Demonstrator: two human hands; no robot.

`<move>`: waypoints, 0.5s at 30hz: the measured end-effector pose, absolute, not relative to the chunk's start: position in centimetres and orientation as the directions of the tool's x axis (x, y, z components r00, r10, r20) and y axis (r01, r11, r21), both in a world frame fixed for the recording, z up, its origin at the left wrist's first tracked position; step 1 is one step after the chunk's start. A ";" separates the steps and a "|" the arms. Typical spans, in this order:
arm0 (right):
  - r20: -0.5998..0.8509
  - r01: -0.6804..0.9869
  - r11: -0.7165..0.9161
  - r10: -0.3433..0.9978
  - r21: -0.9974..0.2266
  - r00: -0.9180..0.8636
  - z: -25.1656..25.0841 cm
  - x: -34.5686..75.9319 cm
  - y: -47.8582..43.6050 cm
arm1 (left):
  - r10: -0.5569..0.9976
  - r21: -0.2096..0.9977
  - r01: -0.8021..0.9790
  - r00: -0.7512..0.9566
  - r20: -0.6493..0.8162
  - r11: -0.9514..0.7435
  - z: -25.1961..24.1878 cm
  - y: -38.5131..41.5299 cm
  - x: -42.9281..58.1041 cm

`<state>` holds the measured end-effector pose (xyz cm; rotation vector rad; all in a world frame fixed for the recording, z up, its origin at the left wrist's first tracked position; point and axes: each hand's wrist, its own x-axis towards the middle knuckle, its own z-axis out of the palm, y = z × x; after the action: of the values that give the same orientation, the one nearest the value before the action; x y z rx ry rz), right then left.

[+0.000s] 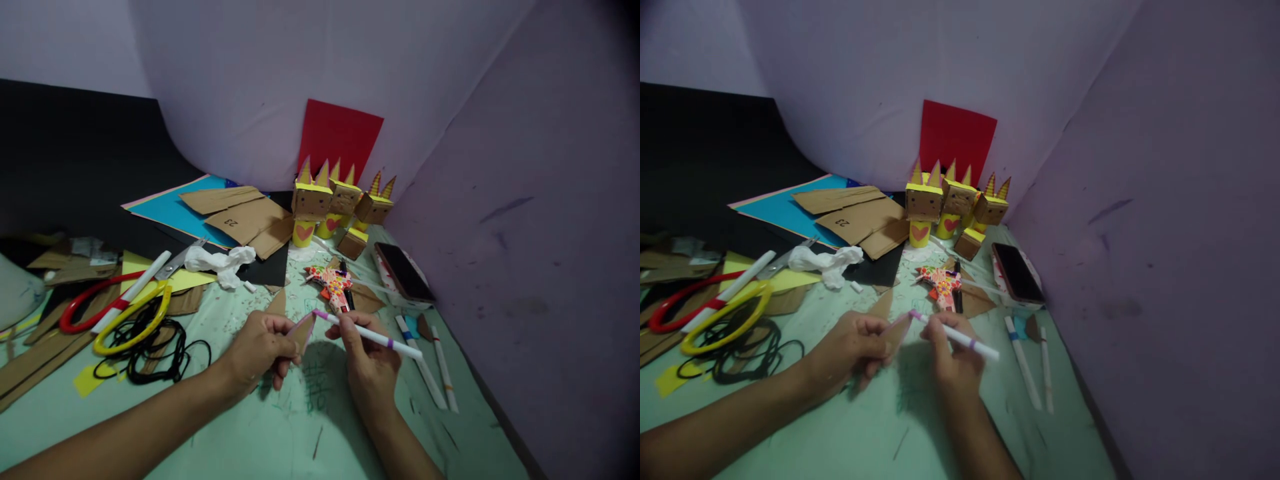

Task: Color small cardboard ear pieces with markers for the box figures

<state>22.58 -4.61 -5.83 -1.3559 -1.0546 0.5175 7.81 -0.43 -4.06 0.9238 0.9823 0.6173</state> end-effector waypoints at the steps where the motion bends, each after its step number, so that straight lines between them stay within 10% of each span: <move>1: 0.304 0.219 0.221 0.806 -0.950 0.508 -5.9 22.6 -4.5 | 0.792 0.871 -0.038 0.438 -0.426 0.489 -4.1 -0.4 7.8; 15: 0.015 -0.304 0.136 0.929 -0.943 0.369 -5.6 21.5 -3.2 | 0.797 0.861 -0.111 0.452 -0.401 0.496 -3.9 -1.1 8.4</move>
<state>21.45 -3.24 -5.64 -1.0664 -0.7405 1.0216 8.36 -1.07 -3.86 0.8761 0.9340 0.6595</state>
